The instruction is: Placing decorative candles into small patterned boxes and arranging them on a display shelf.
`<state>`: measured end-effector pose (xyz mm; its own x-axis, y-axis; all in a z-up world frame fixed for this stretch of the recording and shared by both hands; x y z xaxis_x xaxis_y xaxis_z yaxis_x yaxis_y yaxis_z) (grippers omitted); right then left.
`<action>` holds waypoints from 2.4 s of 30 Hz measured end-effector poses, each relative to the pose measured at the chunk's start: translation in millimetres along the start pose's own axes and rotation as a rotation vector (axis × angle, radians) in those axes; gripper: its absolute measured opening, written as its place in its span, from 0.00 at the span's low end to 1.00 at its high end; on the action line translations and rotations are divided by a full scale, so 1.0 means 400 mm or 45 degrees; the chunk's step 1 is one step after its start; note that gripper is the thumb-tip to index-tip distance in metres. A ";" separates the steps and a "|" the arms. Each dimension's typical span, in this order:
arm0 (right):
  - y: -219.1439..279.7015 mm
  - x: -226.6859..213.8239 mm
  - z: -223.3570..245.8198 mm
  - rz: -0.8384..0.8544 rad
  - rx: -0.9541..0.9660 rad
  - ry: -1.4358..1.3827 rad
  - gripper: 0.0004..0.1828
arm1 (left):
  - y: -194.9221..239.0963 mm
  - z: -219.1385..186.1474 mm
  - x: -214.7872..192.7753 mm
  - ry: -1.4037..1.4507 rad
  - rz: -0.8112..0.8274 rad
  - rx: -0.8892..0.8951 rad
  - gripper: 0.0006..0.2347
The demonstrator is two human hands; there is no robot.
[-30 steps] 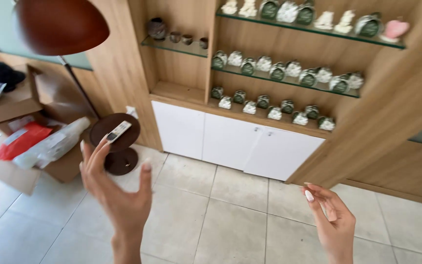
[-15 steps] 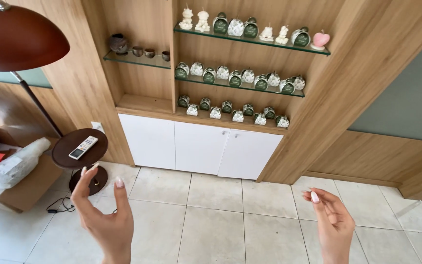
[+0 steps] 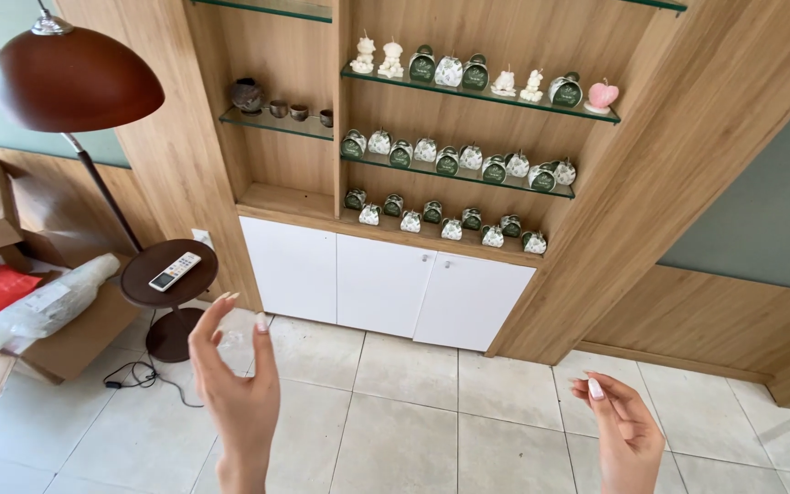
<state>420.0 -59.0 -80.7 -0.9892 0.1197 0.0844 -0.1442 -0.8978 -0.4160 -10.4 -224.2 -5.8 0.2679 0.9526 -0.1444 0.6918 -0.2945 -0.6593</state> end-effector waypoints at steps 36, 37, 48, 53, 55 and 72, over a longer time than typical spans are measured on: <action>-0.336 0.284 -0.508 0.429 0.216 -0.064 0.16 | -0.174 0.183 0.574 -0.282 0.511 -0.076 0.09; -0.365 0.320 -0.472 0.413 0.237 -0.060 0.16 | -0.207 0.195 0.607 -0.287 0.537 -0.076 0.09; -0.767 0.551 -0.334 0.420 -0.114 0.180 0.23 | -0.527 0.299 0.974 0.051 0.742 0.214 0.17; -1.052 0.651 -0.186 0.543 -0.531 0.637 0.26 | -0.740 0.253 1.117 0.097 0.823 0.286 0.26; -1.168 0.691 -0.157 0.581 -0.676 0.730 0.26 | -0.827 0.236 1.198 0.092 0.844 0.340 0.30; -1.783 1.169 -0.315 1.336 -0.903 0.995 0.53 | -1.166 0.207 1.807 -0.397 1.405 0.840 0.40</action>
<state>57.1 690.7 141.5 -0.3776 -0.0371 -0.9252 0.8702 -0.3557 -0.3409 -194.9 608.1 136.4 0.2503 0.2424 -0.9373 -0.2660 -0.9137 -0.3073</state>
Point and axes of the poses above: each hand's wrist, its own y-axis away from the middle knuckle, its own x-axis out of the palm, z = x × y, the point moved 5 cm from there along -y, towards the middle knuckle, and after that the axes turned 4 degrees about -x, right-handed, at the moved point
